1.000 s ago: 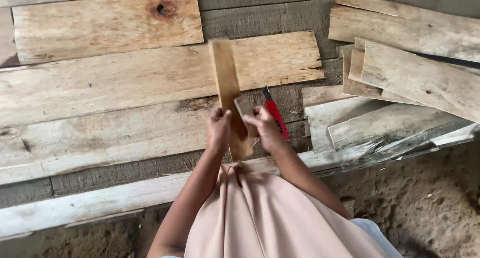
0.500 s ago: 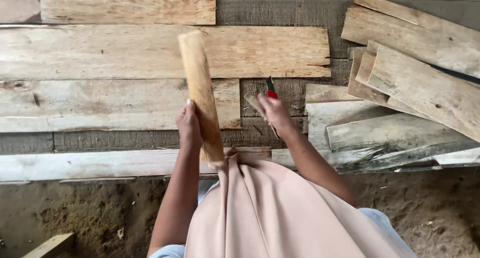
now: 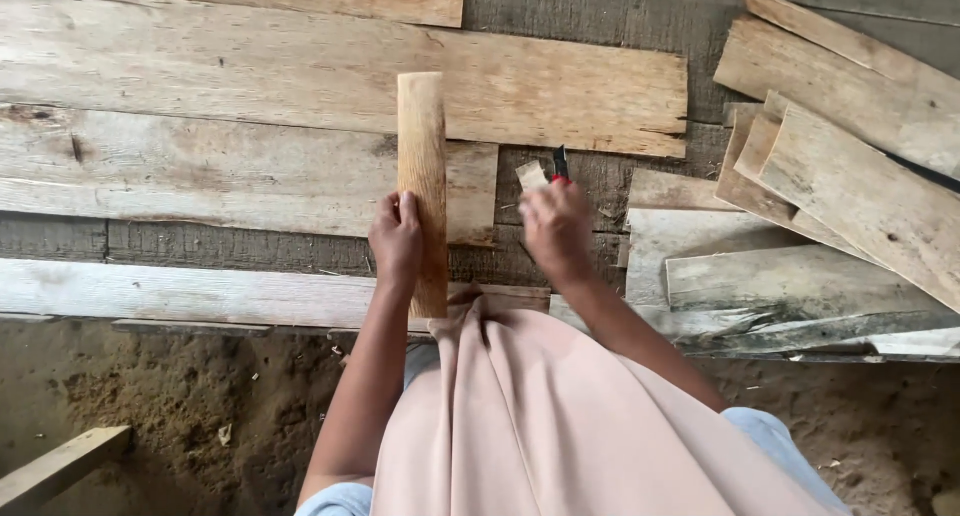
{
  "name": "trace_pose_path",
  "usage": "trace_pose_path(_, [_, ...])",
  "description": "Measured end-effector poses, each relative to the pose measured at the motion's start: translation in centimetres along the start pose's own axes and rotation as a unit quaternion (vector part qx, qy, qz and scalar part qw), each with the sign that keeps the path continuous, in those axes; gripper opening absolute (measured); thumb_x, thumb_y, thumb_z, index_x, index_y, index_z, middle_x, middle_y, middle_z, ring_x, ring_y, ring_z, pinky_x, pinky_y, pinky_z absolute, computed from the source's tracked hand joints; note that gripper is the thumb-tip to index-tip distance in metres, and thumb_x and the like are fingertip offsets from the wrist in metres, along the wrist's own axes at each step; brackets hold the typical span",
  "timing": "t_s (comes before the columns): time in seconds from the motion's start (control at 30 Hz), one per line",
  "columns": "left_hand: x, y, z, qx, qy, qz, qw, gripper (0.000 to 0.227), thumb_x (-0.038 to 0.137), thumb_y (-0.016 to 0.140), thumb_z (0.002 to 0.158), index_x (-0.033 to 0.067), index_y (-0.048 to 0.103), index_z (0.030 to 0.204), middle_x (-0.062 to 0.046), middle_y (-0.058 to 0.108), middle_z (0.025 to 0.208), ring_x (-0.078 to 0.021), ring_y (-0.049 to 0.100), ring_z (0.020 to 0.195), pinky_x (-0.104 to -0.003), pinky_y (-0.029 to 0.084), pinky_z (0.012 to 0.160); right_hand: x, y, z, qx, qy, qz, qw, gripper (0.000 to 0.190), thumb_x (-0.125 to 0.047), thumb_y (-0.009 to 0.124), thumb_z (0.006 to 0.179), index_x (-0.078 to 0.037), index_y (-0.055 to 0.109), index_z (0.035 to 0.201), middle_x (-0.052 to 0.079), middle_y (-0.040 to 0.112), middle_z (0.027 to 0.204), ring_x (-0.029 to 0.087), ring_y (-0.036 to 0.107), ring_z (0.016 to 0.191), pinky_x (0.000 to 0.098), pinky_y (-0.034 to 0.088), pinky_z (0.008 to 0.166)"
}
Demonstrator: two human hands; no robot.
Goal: The person arranges wooden planks on a flat surface, using a utility knife to trim and adjust pieces. They repeatedly pick up, position, and cut planks to fit within a rectangular frame, occasionally moving aside smaller offcuts.
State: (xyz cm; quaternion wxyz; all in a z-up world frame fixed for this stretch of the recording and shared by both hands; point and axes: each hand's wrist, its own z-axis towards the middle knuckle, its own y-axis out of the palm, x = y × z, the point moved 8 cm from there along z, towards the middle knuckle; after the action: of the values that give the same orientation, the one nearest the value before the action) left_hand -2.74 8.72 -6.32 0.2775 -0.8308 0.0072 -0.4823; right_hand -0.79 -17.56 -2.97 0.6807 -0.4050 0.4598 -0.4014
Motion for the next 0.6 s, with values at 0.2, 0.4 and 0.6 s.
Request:
trace_pose_path(0.2, [3.6,1.2,-0.5,-0.026,0.081,0.124,0.989,0.050,0.035,0.063,0.101,0.0145,0.050,0.144,-0.018,0.064,0.120,-0.0381,0.065,0.110,-0.051,0.056,0.088,-2.9,5.8,-6.2,-0.081,-0.004,-0.001,0.997,0.021,-0.027,0.079,0.084,-0.019,0.072,0.101,0.003,0.060,0.092,0.025,0.063,0.089,0.0388,0.055,0.071])
trace_pose_path(0.4, [4.9,1.8,-0.7,-0.074,0.132,0.272,0.950,0.115,0.041,0.095,0.069,0.0141,0.029,0.159,-0.019,0.047,0.124,-0.0439,0.051,0.114,-0.058,0.051,0.092,-3.1,5.7,-6.0,-0.049,0.013,-0.043,0.998,0.018,-0.032,0.078,0.083,-0.020,0.067,0.090,-0.001,0.055,0.089,0.021,0.060,0.088,0.0370,0.055,0.068])
trace_pose_path(0.6, [2.7,3.0,0.5,-0.093,0.128,0.306,0.939,0.126,0.051,0.093,0.065,0.0178,0.019,0.162,-0.014,0.042,0.126,-0.0408,0.046,0.116,-0.054,0.050,0.090,-5.1,5.5,-4.3,-0.149,0.038,-0.091,0.984,0.013,-0.022,0.070,0.086,-0.013,0.060,0.086,0.007,0.057,0.093,0.027,0.060,0.094,0.0433,0.054,0.073])
